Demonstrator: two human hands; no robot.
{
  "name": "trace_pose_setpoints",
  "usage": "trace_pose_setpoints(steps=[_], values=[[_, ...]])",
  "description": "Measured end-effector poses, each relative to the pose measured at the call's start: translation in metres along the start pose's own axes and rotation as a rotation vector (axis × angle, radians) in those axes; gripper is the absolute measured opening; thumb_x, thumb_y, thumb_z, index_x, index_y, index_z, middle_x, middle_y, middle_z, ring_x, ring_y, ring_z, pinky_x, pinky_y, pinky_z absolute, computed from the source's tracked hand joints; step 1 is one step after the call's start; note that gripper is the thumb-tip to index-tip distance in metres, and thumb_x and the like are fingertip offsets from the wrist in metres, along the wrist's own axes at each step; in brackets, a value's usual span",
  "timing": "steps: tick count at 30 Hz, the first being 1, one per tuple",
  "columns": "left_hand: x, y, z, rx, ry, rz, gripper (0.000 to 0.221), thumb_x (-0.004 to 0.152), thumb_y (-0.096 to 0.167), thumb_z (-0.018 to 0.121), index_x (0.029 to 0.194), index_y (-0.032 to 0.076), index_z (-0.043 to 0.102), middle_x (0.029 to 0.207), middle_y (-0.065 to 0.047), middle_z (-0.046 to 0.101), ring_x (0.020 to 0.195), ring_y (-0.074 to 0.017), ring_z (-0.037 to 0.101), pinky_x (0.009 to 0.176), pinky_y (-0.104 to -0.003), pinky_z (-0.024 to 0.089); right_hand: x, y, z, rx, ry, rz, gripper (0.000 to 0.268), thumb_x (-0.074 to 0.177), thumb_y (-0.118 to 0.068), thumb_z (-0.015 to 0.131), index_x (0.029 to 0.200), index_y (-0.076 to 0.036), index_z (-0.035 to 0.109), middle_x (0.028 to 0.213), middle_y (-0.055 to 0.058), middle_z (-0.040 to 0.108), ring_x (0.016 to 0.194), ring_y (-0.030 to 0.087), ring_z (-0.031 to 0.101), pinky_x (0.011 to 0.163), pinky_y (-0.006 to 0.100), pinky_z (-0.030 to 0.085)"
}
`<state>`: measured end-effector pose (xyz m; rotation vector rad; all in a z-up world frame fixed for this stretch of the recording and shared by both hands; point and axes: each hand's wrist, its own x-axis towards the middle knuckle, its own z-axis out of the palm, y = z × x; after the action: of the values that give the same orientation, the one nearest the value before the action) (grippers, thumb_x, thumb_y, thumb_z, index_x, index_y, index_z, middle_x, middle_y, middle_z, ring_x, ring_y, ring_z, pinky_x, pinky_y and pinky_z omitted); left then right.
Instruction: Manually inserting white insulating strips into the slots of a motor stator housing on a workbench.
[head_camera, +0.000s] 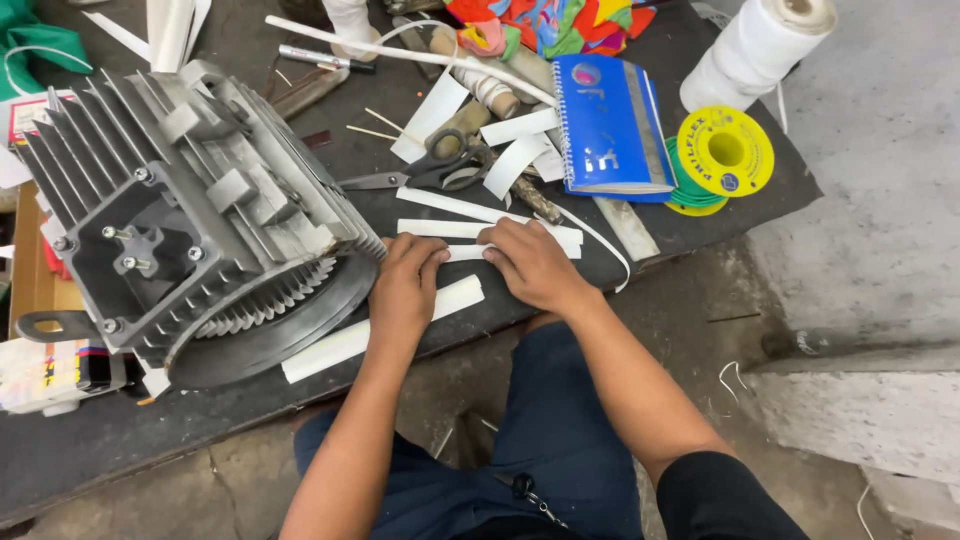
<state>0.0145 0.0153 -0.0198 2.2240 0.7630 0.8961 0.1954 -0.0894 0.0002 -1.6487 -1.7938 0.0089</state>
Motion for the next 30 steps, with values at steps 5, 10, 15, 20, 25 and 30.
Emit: trace_pose_setpoints(steps=[5, 10, 15, 20, 25, 30], values=[[0.000, -0.009, 0.007, -0.015, -0.046, -0.085, 0.012, 0.099, 0.027, 0.064, 0.101, 0.016, 0.070, 0.087, -0.003, 0.061, 0.097, -0.0243, 0.059, 0.087, -0.036, 0.051, -0.008, 0.013, 0.009, -0.071, 0.119, -0.075, 0.011, 0.100, -0.020, 0.060, 0.104, -0.011, 0.066, 0.077, 0.003, 0.057, 0.073, 0.025, 0.060, 0.071, 0.035, 0.042], [0.004, 0.022, -0.006, -0.051, -0.044, -0.230, 0.027, 0.095, 0.016, 0.068, 0.121, 0.011, 0.062, 0.118, -0.009, 0.053, 0.115, -0.0334, 0.056, 0.097, -0.048, 0.050, -0.014, 0.013, 0.013, -0.125, 0.214, 0.017, 0.008, 0.098, -0.020, 0.062, 0.100, -0.013, 0.067, 0.080, 0.002, 0.061, 0.079, 0.022, 0.062, 0.079, 0.036, 0.044], [0.007, 0.031, -0.008, -0.076, -0.005, -0.261, 0.046, 0.096, 0.002, 0.059, 0.140, 0.006, 0.047, 0.141, -0.019, 0.036, 0.131, -0.0458, 0.046, 0.104, -0.061, 0.044, -0.010, 0.012, 0.010, -0.181, 0.262, 0.021, 0.009, 0.098, -0.020, 0.063, 0.093, -0.013, 0.065, 0.091, 0.002, 0.064, 0.090, 0.023, 0.062, 0.085, 0.038, 0.045], [0.004, 0.035, -0.009, -0.046, 0.009, -0.239, 0.050, 0.096, 0.007, 0.063, 0.143, 0.007, 0.045, 0.149, -0.021, 0.031, 0.136, -0.0462, 0.043, 0.105, -0.061, 0.043, -0.010, 0.011, 0.013, -0.142, 0.339, -0.020, 0.009, 0.099, -0.018, 0.063, 0.092, -0.012, 0.065, 0.082, 0.001, 0.061, 0.083, 0.022, 0.061, 0.090, 0.038, 0.043], [0.003, 0.021, -0.004, -0.127, -0.003, -0.173, 0.046, 0.098, 0.015, 0.063, 0.142, 0.010, 0.049, 0.129, -0.015, 0.049, 0.127, -0.0408, 0.053, 0.102, -0.056, 0.046, -0.014, 0.014, 0.013, -0.158, 0.366, -0.014, 0.009, 0.100, -0.018, 0.062, 0.094, -0.014, 0.067, 0.077, -0.001, 0.060, 0.077, 0.020, 0.061, 0.089, 0.037, 0.042], [0.002, 0.003, 0.002, -0.180, 0.009, -0.064, 0.027, 0.102, 0.016, 0.057, 0.128, 0.015, 0.064, 0.100, -0.007, 0.061, 0.105, -0.0332, 0.066, 0.090, -0.046, 0.052, -0.012, 0.012, 0.009, -0.160, 0.407, 0.002, 0.010, 0.101, -0.019, 0.060, 0.095, -0.015, 0.067, 0.073, -0.002, 0.058, 0.074, 0.019, 0.060, 0.087, 0.035, 0.041]])
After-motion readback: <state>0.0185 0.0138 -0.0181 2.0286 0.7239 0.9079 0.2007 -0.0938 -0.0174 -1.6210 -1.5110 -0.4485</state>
